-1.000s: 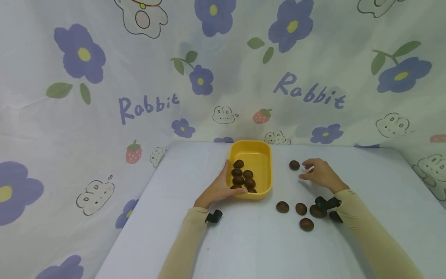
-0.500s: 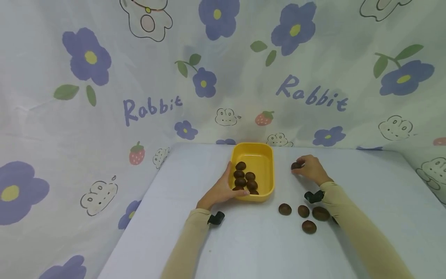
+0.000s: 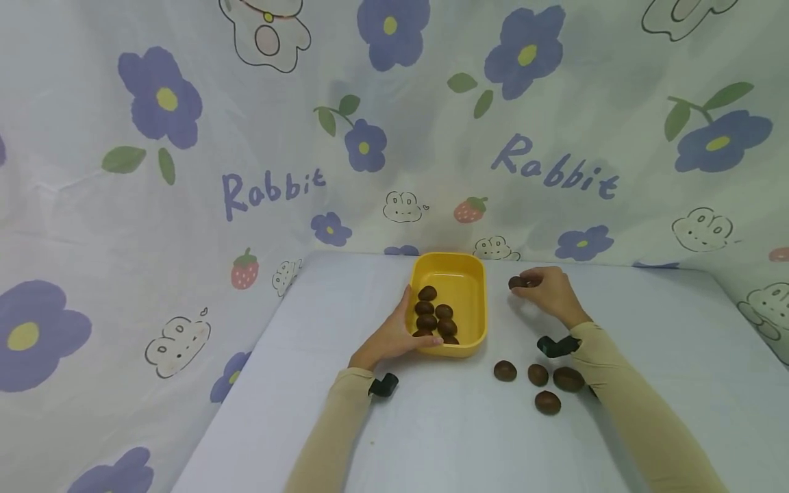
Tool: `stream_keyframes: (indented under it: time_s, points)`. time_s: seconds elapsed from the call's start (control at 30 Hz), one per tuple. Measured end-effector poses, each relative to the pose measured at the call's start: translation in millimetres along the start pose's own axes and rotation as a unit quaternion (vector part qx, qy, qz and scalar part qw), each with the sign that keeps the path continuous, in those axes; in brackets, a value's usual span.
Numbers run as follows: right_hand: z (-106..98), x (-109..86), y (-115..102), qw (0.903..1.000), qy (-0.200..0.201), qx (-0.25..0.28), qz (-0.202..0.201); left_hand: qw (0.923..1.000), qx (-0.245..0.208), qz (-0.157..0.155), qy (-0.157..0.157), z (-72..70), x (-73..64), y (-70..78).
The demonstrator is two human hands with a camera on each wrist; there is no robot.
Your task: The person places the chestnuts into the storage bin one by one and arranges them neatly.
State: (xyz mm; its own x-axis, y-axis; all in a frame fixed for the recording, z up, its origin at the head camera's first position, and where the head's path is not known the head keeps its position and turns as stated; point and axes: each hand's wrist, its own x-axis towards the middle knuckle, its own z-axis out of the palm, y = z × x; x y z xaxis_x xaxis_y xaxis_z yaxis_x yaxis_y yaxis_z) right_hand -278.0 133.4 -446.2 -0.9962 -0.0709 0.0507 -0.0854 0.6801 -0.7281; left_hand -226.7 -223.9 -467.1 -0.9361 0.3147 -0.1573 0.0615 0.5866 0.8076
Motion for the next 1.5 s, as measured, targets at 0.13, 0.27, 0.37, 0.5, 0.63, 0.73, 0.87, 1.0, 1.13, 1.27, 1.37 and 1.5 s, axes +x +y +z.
stream_keyframes:
  time_s: [0.13,0.27,0.37,0.5,0.63,0.73,0.87,1.0,1.13,1.27,1.37,1.5]
  points:
    - [-2.4,-3.2,-20.3,0.9991,-0.002,0.042,-0.001,1.0000,-0.002,0.000,0.001,0.1,-0.3,-0.1]
    - [-0.2,-9.0,-36.4,0.9973,-0.012,0.072,-0.011,1.0000,-0.003,0.001,0.000,0.9,0.5,-0.9]
    - [3.6,-13.2,-43.7,0.9964,-0.020,0.079,-0.023,1.0000,-0.002,0.003,0.001,1.4,1.1,-1.3]
    - [9.7,-17.9,-50.6,0.9957,-0.036,0.078,-0.035,1.0000,-0.006,0.006,0.000,1.2,0.9,-1.3]
    - [15.7,-22.3,-57.5,0.9957,-0.056,0.060,-0.044,0.9999,-0.006,0.009,-0.001,1.0,1.0,-1.8]
    - [20.0,-25.0,-61.9,0.9952,-0.070,0.045,-0.051,0.9999,-0.007,0.012,0.001,0.8,1.1,-1.8]
    - [25.9,-27.9,-65.3,0.9939,-0.087,0.038,-0.056,0.9999,-0.008,0.014,0.002,1.2,1.3,-1.4]
    - [32.7,-29.9,-66.2,0.9919,-0.109,0.032,-0.057,0.9998,-0.010,0.015,0.003,1.5,1.9,-1.6]
    - [39.7,-30.0,-65.5,0.9886,-0.138,0.025,-0.055,0.9998,-0.008,0.019,0.004,1.1,1.6,-1.8]
    - [44.6,-30.1,-66.9,0.9853,-0.162,0.024,-0.050,0.9998,-0.006,0.021,0.002,0.3,1.1,-1.8]
    - [47.2,-30.6,-69.7,0.9838,-0.170,0.018,-0.053,0.9998,-0.007,0.019,0.001,0.0,0.9,-2.0]
    - [49.8,-30.5,-77.6,0.9819,-0.179,-0.011,-0.061,0.9998,-0.005,0.021,0.001,0.0,0.3,-1.9]
